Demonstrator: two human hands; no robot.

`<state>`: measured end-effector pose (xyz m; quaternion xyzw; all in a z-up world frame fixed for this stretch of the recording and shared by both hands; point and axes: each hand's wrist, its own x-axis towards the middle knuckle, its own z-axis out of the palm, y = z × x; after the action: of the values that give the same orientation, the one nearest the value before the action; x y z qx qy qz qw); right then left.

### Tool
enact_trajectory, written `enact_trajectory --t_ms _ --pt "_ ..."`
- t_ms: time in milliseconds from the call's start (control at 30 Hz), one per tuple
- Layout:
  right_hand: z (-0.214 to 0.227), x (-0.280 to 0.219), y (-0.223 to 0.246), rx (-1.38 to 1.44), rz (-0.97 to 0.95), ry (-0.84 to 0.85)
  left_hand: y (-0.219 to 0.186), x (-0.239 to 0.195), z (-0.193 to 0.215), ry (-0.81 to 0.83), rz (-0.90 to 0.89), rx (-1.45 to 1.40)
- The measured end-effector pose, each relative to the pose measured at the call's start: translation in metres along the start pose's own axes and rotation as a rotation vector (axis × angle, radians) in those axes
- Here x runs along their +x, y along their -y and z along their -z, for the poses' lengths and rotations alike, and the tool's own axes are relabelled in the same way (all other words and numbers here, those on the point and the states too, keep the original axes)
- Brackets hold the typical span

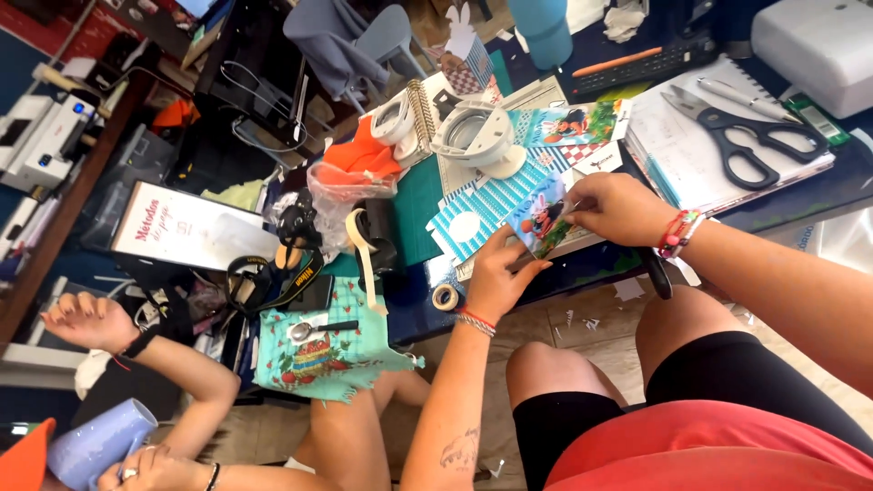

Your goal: Assembling small decorative paper boxes by folding, applying double-sided tape, and attaching printed images.

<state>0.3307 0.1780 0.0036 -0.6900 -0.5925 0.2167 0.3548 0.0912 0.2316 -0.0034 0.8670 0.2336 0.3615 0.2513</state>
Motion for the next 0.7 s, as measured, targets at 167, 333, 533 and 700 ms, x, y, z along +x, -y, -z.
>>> enact_trajectory --t_ms 167,333,533,700 --pt "0.004 -0.001 0.004 0.004 -0.007 0.019 -0.009 -0.024 -0.023 -0.281 0.008 0.14" --pt "0.004 -0.001 0.004 0.005 -0.018 0.033 -0.013 -0.034 -0.042 -0.459 0.015 0.201" --pt "0.009 -0.005 0.008 -0.034 -0.038 0.047 -0.017 -0.032 -0.046 -0.525 0.026 0.16" --pt "0.002 -0.001 0.001 -0.185 -0.023 0.041 -0.021 -0.03 -0.051 -0.605 0.121 0.089"
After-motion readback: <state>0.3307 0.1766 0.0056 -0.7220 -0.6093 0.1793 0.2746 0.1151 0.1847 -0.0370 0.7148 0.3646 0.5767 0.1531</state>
